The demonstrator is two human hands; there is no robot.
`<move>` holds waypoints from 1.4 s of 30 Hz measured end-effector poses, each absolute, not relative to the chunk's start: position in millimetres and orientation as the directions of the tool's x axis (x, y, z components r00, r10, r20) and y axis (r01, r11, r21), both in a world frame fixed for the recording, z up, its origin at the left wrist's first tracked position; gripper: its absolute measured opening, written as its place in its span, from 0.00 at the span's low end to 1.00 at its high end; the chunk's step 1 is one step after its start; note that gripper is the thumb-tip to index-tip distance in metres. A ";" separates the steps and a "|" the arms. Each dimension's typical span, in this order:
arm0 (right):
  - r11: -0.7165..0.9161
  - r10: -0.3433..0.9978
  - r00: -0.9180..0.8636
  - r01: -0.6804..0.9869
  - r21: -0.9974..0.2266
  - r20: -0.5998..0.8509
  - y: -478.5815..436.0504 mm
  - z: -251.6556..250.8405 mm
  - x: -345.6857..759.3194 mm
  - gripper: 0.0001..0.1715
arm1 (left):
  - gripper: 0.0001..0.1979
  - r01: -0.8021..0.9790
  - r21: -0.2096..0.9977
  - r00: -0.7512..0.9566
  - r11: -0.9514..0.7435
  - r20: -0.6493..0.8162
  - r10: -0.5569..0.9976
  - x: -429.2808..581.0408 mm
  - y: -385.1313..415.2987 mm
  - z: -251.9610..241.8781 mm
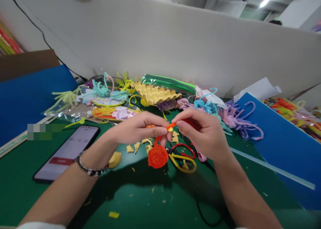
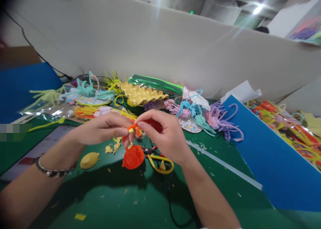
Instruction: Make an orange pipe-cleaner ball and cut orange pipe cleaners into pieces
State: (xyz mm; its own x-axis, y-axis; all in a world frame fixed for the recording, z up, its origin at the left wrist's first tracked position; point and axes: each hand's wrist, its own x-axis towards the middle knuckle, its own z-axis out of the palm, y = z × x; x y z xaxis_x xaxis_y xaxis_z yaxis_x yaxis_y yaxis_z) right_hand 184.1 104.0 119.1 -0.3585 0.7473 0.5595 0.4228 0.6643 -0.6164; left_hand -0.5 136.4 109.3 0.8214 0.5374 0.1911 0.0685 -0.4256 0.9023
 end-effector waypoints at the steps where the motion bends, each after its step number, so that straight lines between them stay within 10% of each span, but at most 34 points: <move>1: 0.660 0.751 -0.342 0.423 -0.620 0.566 104.1 118.0 183.0 0.05 | 0.13 0.040 0.917 0.806 -0.397 0.205 0.556 0.9 136.2 107.9; 9: 0.644 0.738 -0.215 0.510 -0.571 0.640 103.6 111.1 179.4 0.03 | 0.13 0.039 0.941 0.514 -0.335 0.269 0.814 17.6 122.1 110.2; 18: 0.704 0.462 -0.433 0.710 -0.023 0.774 98.9 111.6 180.1 0.06 | 0.14 0.292 0.831 0.361 -0.473 0.362 0.859 20.1 111.0 111.0; 25: 0.631 0.462 -0.509 0.764 0.133 0.726 94.5 108.8 176.1 0.09 | 0.14 0.482 0.612 0.308 -0.627 0.551 0.776 24.0 110.1 107.2; 35: 0.640 0.577 -0.345 0.754 -0.148 0.741 99.7 103.9 177.0 0.10 | 0.14 0.619 0.409 0.380 -0.671 0.592 0.711 21.2 111.7 105.5; 42: 0.735 0.477 -0.472 0.677 -0.041 0.741 101.2 105.6 178.6 0.10 | 0.14 0.395 0.707 0.409 -0.587 0.436 0.801 14.3 115.2 113.6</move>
State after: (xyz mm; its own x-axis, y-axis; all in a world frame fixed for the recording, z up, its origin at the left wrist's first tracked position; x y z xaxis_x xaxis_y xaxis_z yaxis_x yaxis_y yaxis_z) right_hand 178.6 101.2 105.6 -0.4723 0.4769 0.7413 0.6773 0.7346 -0.0411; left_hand 14.3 115.2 113.6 0.4091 0.8013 0.4364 0.3948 -0.5866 0.7071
